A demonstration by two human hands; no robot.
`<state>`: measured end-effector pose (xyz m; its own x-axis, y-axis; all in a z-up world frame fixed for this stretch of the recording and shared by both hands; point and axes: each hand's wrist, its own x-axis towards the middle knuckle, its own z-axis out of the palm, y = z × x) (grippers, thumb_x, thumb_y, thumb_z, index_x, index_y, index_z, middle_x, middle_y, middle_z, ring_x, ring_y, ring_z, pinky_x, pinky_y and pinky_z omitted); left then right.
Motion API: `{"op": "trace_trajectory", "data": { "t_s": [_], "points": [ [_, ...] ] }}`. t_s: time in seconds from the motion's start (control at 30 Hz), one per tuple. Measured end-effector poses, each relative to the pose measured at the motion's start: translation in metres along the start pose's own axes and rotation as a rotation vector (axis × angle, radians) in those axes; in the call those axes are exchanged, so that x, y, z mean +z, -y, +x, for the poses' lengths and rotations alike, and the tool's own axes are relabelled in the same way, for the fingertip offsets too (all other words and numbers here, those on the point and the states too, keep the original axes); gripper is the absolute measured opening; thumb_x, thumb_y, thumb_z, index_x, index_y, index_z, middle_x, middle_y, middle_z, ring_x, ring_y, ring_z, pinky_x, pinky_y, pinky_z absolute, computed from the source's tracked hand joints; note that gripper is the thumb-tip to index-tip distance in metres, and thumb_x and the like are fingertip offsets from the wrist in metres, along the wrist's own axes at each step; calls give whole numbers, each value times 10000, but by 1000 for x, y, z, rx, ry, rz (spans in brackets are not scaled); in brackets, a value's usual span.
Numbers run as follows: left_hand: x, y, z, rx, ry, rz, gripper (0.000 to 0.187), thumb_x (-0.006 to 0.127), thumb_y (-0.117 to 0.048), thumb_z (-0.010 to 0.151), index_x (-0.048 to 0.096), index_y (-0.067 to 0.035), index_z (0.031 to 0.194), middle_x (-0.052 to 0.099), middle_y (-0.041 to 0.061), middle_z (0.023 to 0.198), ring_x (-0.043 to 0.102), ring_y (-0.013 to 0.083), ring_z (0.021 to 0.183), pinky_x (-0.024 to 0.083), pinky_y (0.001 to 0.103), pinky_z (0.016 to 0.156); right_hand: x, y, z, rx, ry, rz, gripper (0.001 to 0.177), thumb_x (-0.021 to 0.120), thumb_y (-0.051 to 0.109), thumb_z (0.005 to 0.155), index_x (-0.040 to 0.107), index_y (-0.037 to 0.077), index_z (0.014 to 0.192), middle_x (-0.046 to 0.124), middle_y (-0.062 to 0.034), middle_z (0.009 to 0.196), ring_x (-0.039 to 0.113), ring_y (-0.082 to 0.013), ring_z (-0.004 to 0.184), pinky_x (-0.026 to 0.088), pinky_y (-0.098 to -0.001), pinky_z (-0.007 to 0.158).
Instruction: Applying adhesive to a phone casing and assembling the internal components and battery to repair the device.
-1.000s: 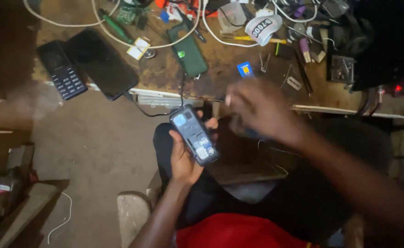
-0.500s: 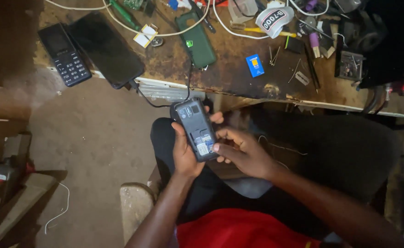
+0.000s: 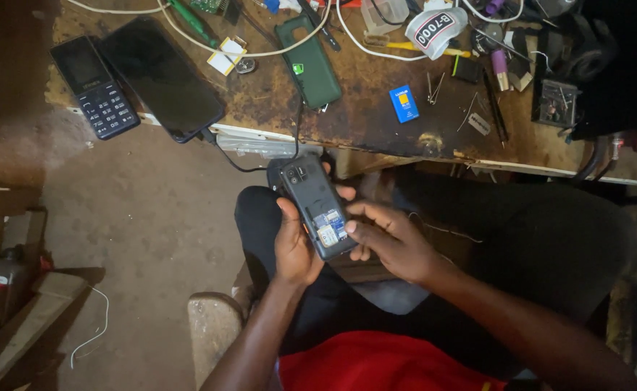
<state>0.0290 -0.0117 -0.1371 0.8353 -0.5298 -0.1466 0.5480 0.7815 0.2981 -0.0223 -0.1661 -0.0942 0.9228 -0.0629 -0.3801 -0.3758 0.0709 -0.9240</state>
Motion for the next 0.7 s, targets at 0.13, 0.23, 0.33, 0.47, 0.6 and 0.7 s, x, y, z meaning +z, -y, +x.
{"op": "trace_trajectory", "data": {
  "t_s": [0.13,0.23,0.33,0.47,0.6,0.7],
  "points": [
    [5,0,-1,-6,8,-9,805,310,-675,1071,561,-33,1487,654,292,1381,743,432,1133,684,501,834,0,-2,-2,16,-5,101,371,728,70,970,686,-130,1279,723,-234,912,809,-292,643,673,-360,539],
    [-19,8,1,-9,41,-29,797,329,-627,1092,479,10,1548,637,320,1388,713,462,1190,664,549,891,-1,-4,-2,31,3,156,371,715,95,981,688,-130,1275,720,-234,963,801,-304,618,675,-353,510],
    [1,2,-3,-23,47,-25,766,350,-592,1107,429,-2,1589,643,301,1396,692,448,1243,644,544,947,-2,-2,-4,68,-17,178,388,733,123,967,698,-127,1261,719,-249,957,788,-310,587,672,-351,494],
    [22,-12,-4,-61,65,-73,756,357,-572,1114,503,41,1532,663,320,1384,735,440,1159,665,524,888,1,4,-7,27,-8,166,392,754,103,949,694,-136,1254,716,-257,875,798,-351,595,664,-370,486],
    [9,-13,-2,-118,128,-64,834,343,-612,1099,478,93,1523,680,357,1338,765,401,1086,676,536,811,0,7,-8,-30,6,152,396,766,83,940,662,-156,1238,701,-255,862,814,-377,646,672,-384,507],
    [7,-13,-2,-106,148,-36,854,352,-602,1095,457,134,1516,667,388,1336,774,406,1055,680,562,738,0,9,-8,-54,19,131,377,770,91,938,677,-148,1214,702,-244,848,820,-373,661,673,-389,515]
  ]
}}
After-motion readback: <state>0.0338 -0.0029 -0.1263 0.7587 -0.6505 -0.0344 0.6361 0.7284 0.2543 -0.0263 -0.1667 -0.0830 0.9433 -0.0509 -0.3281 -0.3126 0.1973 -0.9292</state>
